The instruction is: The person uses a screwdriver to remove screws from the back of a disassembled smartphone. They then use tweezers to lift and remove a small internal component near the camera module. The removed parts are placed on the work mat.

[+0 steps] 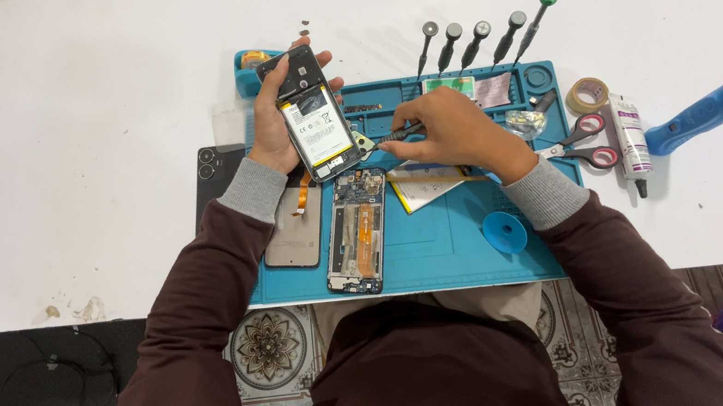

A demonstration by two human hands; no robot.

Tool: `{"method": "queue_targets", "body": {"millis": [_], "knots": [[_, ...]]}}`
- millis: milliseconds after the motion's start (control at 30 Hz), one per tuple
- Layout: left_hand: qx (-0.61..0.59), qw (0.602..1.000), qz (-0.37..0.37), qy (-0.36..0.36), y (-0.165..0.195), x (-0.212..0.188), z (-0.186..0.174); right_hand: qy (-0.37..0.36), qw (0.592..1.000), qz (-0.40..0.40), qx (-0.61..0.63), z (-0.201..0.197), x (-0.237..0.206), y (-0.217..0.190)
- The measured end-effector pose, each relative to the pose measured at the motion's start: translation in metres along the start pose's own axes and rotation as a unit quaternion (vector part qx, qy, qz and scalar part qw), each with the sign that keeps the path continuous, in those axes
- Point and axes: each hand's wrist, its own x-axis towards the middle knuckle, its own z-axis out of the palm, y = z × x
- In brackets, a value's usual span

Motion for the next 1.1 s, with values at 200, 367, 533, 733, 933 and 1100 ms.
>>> {"method": "queue_targets", "body": {"millis": [200, 367, 533, 733, 933, 1100], "knots": [[-0.011, 1.0, -0.001, -0.002, -0.0005, -0.0004, -0.0012, -0.009, 1.0, 0.008, -0.019, 0.001, -0.0003, 0.0001], [-0.02, 1.0, -0.003, -0.004, -0.0017, 0.0008, -0.0019, -0.009, 0.999, 0.007, -0.03, 0.0036, -0.0004, 0.0017], [-0.018, 1.0, -0.001, -0.003, -0.0025, 0.0013, -0.0029, -0.009, 1.0, 0.004, -0.027, 0.0047, -0.0009, 0.0029], [-0.012, 1.0, -0.001, -0.004, -0.0023, 0.001, -0.0029, -0.002, 1.0, -0.003, -0.012, 0.0036, -0.0017, 0.0033], [-0.017, 1.0, -0.002, -0.006, -0.0026, 0.001, -0.0023, -0.011, 1.0, 0.003, 0.001, 0.0035, -0.0011, 0.0024], [-0.032, 0.999, -0.005, 0.002, -0.0012, -0.0002, -0.0028, 0.025, 0.993, -0.071, 0.095, -0.0019, -0.0003, -0.003]]}}
